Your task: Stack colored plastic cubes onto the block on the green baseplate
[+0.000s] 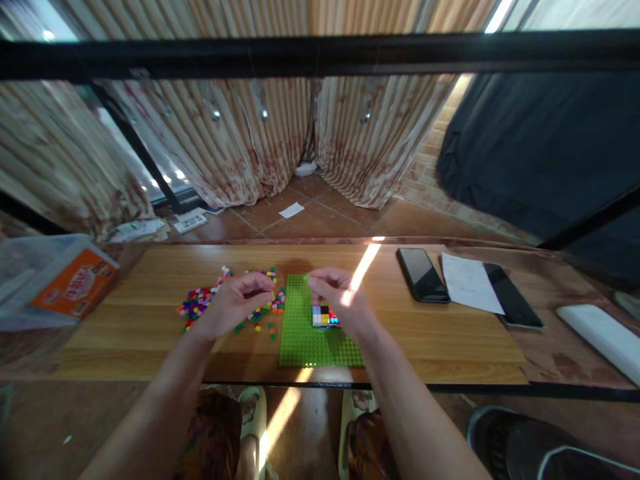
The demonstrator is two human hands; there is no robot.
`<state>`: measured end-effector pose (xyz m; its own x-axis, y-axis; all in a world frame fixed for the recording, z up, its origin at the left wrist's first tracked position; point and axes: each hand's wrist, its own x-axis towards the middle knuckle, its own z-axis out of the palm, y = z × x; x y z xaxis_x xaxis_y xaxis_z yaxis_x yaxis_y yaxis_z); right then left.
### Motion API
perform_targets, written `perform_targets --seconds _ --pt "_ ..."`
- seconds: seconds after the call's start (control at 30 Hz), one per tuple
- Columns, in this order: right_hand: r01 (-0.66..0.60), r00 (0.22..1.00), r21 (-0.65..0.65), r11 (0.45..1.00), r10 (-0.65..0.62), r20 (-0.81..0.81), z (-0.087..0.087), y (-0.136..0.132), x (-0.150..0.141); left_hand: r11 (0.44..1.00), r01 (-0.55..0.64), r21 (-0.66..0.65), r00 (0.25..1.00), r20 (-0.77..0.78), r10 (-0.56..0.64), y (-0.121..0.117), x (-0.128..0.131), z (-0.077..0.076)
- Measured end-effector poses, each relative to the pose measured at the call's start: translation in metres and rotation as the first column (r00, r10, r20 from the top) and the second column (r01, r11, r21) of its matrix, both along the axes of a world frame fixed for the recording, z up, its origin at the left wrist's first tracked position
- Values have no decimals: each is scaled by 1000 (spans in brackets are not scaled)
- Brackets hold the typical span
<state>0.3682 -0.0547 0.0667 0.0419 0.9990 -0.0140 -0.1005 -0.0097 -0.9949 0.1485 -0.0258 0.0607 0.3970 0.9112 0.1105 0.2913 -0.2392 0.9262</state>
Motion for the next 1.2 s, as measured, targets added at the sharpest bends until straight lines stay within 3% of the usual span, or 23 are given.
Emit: perform_targets --seconds 0.07,0.13,0.23,0.33,0.43,0.53,0.73,0.9,1.2 --pt "103 934 157 982 -149 325 0 2 23 993 -30 115 968 -246 58 7 -9 -5" --pt "88 814 226 970 -200 545 -5 2 36 983 -17 182 875 -473 103 12 -16 -10" --pt "-76 714 259 963 -128 688 -18 -2 37 980 2 198 747 -651 130 16 -17 -17" --pt "-125 654 291 948 -142 743 -29 -4 29 972 -11 234 706 -686 173 17 -14 -22" --pt "-115 634 302 946 -164 755 -32 -1 24 951 -41 305 751 -618 231 16 -7 -25" --pt "-109 630 297 949 -166 758 -32 3 23 943 -62 328 852 -475 221 12 8 -24" --pt "-60 642 283 957 -180 745 -32 5 20 983 -77 166 976 -190 108 2 52 -29" --pt "-51 651 265 963 -169 740 -31 5 20 995 -96 22 995 15 96 3 72 -40" --pt "-61 699 276 959 -156 698 -33 5 19 979 -148 -137 973 157 169 7 84 -48"
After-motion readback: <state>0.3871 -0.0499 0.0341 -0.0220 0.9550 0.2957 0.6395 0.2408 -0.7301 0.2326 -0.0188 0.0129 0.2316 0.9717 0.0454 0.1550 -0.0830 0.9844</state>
